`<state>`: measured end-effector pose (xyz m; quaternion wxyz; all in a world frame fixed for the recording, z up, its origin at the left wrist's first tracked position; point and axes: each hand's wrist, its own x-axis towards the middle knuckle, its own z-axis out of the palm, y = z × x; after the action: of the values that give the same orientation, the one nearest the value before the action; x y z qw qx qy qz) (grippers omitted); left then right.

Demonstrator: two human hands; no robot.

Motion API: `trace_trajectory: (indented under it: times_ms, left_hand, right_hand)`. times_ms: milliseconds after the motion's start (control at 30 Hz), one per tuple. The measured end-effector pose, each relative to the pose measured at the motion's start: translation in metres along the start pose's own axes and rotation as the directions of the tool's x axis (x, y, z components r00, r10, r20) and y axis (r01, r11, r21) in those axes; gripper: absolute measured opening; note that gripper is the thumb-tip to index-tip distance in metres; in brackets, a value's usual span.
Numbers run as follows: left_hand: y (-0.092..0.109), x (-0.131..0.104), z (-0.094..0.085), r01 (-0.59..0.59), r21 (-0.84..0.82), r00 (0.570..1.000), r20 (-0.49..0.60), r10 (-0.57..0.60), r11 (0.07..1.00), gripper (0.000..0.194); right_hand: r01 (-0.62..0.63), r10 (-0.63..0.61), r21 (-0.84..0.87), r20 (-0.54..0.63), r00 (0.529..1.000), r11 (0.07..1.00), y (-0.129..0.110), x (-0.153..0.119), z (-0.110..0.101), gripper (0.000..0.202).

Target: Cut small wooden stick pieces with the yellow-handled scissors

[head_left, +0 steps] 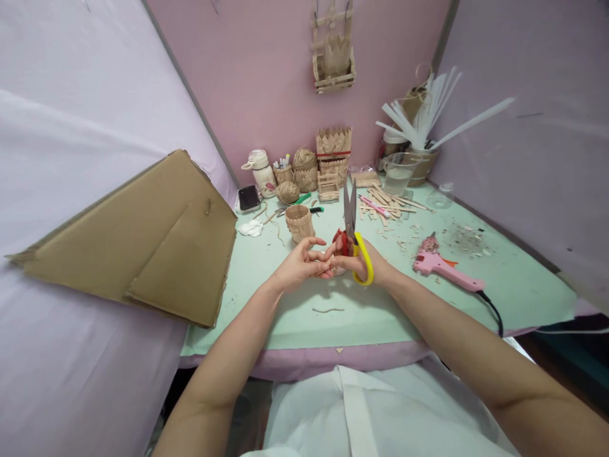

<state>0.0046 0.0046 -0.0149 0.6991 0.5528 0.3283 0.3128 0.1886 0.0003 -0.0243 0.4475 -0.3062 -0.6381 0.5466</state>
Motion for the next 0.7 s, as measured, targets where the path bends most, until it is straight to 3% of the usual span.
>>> trace_trajectory:
  times_ms: [200, 367, 700]
  left_hand:
    - [-0.0012, 0.0009, 0.001, 0.031, 0.022, 0.99, 0.139, -0.034, 0.999, 0.056]
    - [-0.0007, -0.0003, 0.0028, 0.026, 0.108, 0.984, 0.172, -0.045, 0.994, 0.052]
    - [0.0027, 0.0003, 0.0017, -0.05, 0.123, 0.994, -0.09, 0.061, 0.991, 0.054]
  right_hand:
    - [-0.072, 0.054, 0.121, 0.147, 0.988, 0.99, 0.0068, -0.0008, -0.0054, 0.029]
    - [-0.171, 0.161, 0.078, 0.119, 0.98, 0.982, 0.0039, -0.0025, -0.003, 0.033]
    - [-0.105, 0.115, 0.142, -0.062, 0.991, 0.984, 0.009, 0.0015, -0.0043, 0.03]
